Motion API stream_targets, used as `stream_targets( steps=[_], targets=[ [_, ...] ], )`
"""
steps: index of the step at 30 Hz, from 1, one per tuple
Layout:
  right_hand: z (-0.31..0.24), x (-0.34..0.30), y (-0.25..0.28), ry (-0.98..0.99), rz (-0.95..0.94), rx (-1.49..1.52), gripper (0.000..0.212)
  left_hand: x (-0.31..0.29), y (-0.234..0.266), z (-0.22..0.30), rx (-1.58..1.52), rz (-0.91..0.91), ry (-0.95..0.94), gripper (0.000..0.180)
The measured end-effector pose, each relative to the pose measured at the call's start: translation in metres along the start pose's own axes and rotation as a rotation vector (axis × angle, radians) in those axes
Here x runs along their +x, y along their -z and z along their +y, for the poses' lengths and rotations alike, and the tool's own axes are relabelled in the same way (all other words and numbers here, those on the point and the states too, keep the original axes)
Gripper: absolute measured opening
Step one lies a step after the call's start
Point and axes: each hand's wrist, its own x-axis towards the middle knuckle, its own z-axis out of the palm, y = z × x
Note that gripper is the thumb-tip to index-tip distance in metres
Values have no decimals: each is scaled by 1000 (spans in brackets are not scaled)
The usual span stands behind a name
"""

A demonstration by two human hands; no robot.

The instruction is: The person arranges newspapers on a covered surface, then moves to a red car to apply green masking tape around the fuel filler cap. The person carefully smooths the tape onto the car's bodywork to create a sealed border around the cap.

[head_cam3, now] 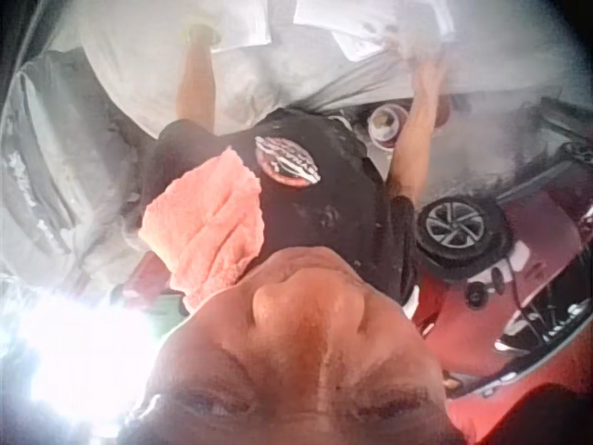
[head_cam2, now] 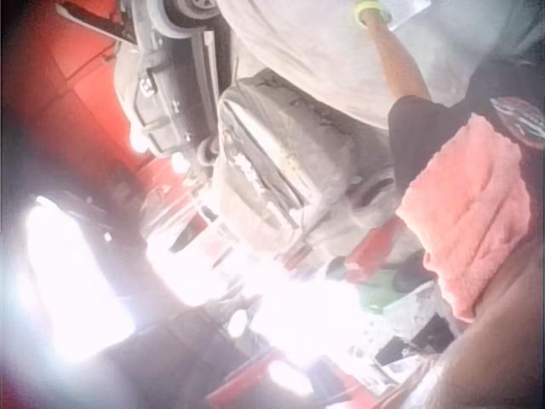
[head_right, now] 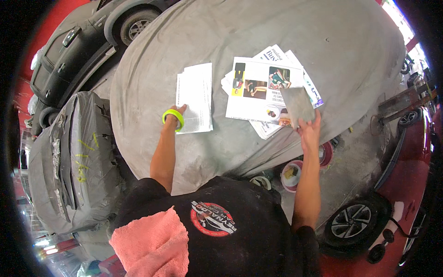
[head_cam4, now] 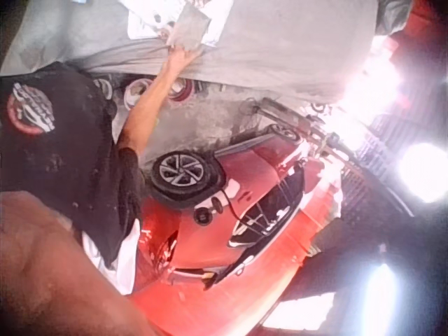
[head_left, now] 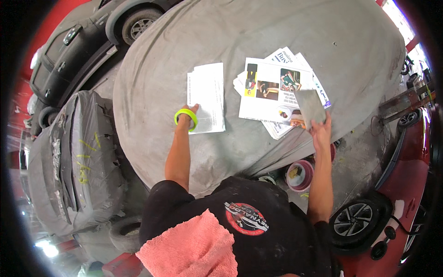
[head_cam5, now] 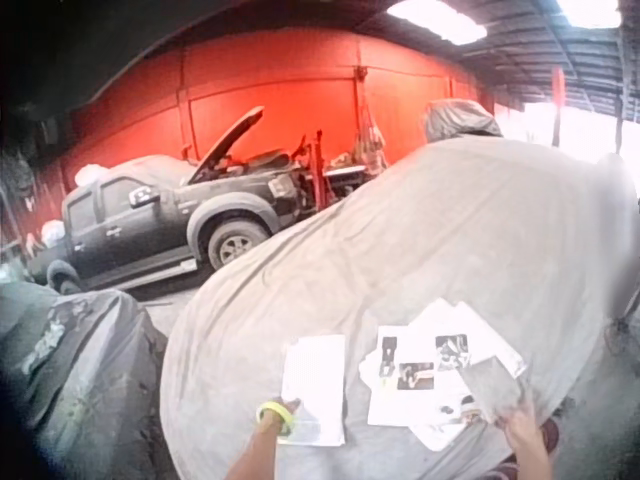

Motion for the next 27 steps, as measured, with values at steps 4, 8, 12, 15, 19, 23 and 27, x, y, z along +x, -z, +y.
stream_targets(
  steps=[4, 8, 12, 15, 19, 23, 27],
  targets=[
    [4, 56, -39, -216, 42, -209, 90, -24, -19, 35, -81, 26, -63, 73],
    [57, 56, -46, -170, -59, -534, 76, -9, -40, 23, -52, 305, 74, 78],
    [129, 28, -7, 163, -57, -768, 59, 14, -25, 14, -165, -73, -74, 91],
    [113, -13, -21, 56, -57, -740, 52, -5, -35, 26, -193, 11, -142, 80],
    [114, -12, -21, 90, -45, -744, 49, -3, -65, 26, -678, -60, -167, 61],
    [103, -19, -26, 145, -95, -811, 42, -7, -17, 16, -1371, -199, -430, 49],
    [79, -37, -77, 242, -235, -968, 37, -36, 90, -12, -1685, -116, -545, 52]
  ],
)
